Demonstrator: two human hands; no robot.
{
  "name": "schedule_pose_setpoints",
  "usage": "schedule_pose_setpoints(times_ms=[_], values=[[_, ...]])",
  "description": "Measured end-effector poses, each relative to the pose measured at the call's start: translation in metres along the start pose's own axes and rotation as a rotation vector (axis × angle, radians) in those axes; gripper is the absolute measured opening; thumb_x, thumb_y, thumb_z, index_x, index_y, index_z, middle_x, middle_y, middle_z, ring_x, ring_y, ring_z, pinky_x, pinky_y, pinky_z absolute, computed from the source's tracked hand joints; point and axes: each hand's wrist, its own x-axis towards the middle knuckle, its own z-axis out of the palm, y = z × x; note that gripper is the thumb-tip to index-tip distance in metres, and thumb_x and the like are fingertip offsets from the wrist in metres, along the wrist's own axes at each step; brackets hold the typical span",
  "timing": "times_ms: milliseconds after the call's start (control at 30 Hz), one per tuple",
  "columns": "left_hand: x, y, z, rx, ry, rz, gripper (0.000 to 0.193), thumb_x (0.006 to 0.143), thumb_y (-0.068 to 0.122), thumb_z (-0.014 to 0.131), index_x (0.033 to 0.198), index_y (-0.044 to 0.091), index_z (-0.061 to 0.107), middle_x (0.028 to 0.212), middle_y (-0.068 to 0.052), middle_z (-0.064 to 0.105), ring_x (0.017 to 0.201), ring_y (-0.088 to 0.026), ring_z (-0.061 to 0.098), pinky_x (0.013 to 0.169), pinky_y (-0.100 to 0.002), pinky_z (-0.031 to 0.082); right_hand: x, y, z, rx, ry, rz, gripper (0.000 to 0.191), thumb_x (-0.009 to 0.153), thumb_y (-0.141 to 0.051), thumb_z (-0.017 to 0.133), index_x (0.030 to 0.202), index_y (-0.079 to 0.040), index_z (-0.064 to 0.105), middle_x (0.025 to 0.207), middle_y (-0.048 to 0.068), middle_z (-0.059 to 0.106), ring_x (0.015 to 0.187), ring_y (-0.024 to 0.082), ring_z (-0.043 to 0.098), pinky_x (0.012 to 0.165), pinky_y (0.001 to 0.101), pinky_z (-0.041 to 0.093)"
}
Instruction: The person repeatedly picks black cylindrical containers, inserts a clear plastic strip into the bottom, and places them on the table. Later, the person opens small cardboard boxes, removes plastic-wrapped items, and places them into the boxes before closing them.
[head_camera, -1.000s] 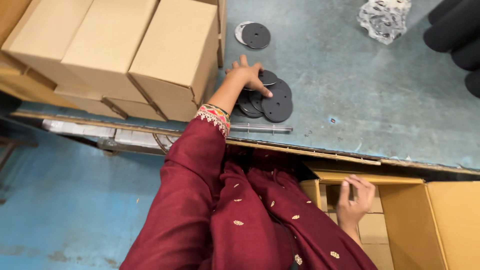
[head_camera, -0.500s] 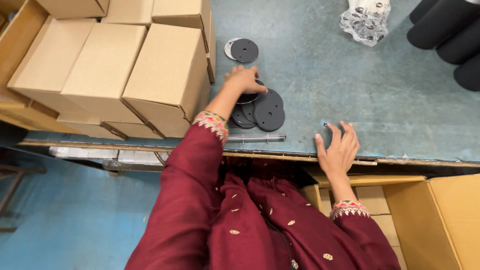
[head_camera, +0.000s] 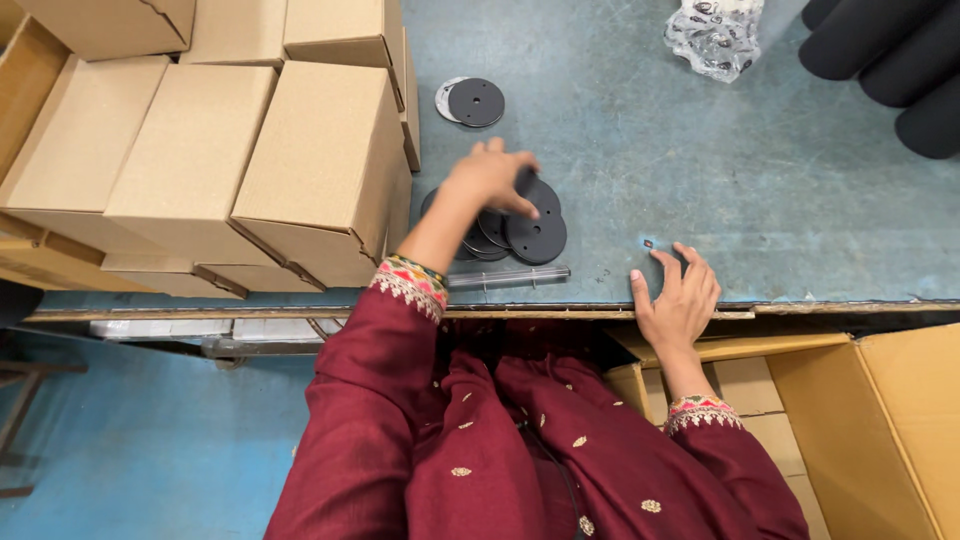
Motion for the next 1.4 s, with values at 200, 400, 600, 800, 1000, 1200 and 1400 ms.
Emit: schedule_pose_setpoints(times_ms=[200, 400, 600, 800, 1000, 1200, 1400], values=[[-0.014, 0.047, 0.039, 0.239, -0.086, 0.179, 0.088, 0.063, 0.041, 0.095, 0.141, 0.038, 0.053, 0.148, -0.011, 0.038, 0.140, -0.040, 0.035, 0.104, -0.067, 0.039, -0.001, -0.002, 0.000, 0.011, -0.010, 0.003, 0.042, 0.099, -0.043, 0.067, 0.130, -0.015, 0.066, 0.144, 0.012, 0.055, 0.135, 0.035, 0.048, 0.113, 0.0504, 0.034], [-0.010, 0.057, 0.043, 0.423, -0.189, 0.224, 0.098, 0.060, 0.031, 0.096, 0.145, 0.039, 0.048, 0.147, -0.009, 0.037, 0.139, -0.039, 0.036, 0.093, -0.064, 0.051, -0.002, -0.002, 0.000, -0.009, -0.005, -0.004, 0.040, 0.098, -0.043, 0.068, 0.128, -0.016, 0.067, 0.143, 0.011, 0.055, 0.133, 0.035, 0.049, 0.111, 0.0497, 0.034], [0.010, 0.043, 0.028, 0.354, -0.093, 0.163, 0.096, 0.061, 0.039, 0.095, 0.145, 0.038, 0.050, 0.147, -0.011, 0.041, 0.136, -0.040, 0.043, 0.095, -0.055, 0.054, -0.002, -0.001, 0.001, -0.004, 0.004, -0.008, 0.040, 0.098, -0.042, 0.069, 0.128, -0.016, 0.067, 0.143, 0.010, 0.056, 0.133, 0.034, 0.049, 0.111, 0.0493, 0.035], [0.029, 0.048, 0.026, 0.270, -0.218, 0.025, 0.104, 0.059, 0.046, 0.097, 0.148, 0.044, 0.042, 0.151, -0.009, 0.031, 0.141, -0.041, 0.033, 0.096, -0.064, 0.049, -0.002, 0.000, -0.001, -0.006, 0.013, -0.008, 0.039, 0.096, -0.041, 0.069, 0.127, -0.016, 0.068, 0.142, 0.010, 0.056, 0.133, 0.034, 0.050, 0.112, 0.0489, 0.035], [0.032, 0.055, 0.022, 0.364, -0.211, 0.075, 0.098, 0.060, 0.041, 0.095, 0.146, 0.040, 0.049, 0.149, -0.011, 0.041, 0.135, -0.039, 0.046, 0.092, -0.057, 0.057, -0.002, 0.001, -0.001, -0.001, 0.012, 0.001, 0.038, 0.094, -0.039, 0.069, 0.125, -0.017, 0.068, 0.143, 0.009, 0.056, 0.133, 0.033, 0.050, 0.112, 0.0487, 0.035], [0.013, 0.037, 0.017, 0.406, -0.236, 0.084, 0.103, 0.056, 0.045, 0.099, 0.146, 0.040, 0.048, 0.146, -0.011, 0.041, 0.132, -0.042, 0.046, 0.094, -0.053, 0.054, -0.003, 0.001, -0.001, -0.008, 0.023, -0.007, 0.037, 0.095, -0.038, 0.071, 0.125, -0.017, 0.069, 0.142, 0.009, 0.058, 0.132, 0.034, 0.051, 0.111, 0.0483, 0.036], [-0.009, 0.046, 0.029, 0.479, -0.177, 0.127, 0.101, 0.058, 0.041, 0.097, 0.147, 0.041, 0.047, 0.145, -0.011, 0.044, 0.127, -0.041, 0.051, 0.089, -0.050, 0.056, -0.003, 0.000, -0.001, 0.010, 0.028, -0.009, 0.038, 0.095, -0.038, 0.072, 0.125, -0.016, 0.069, 0.141, 0.009, 0.057, 0.132, 0.034, 0.051, 0.112, 0.0486, 0.036]])
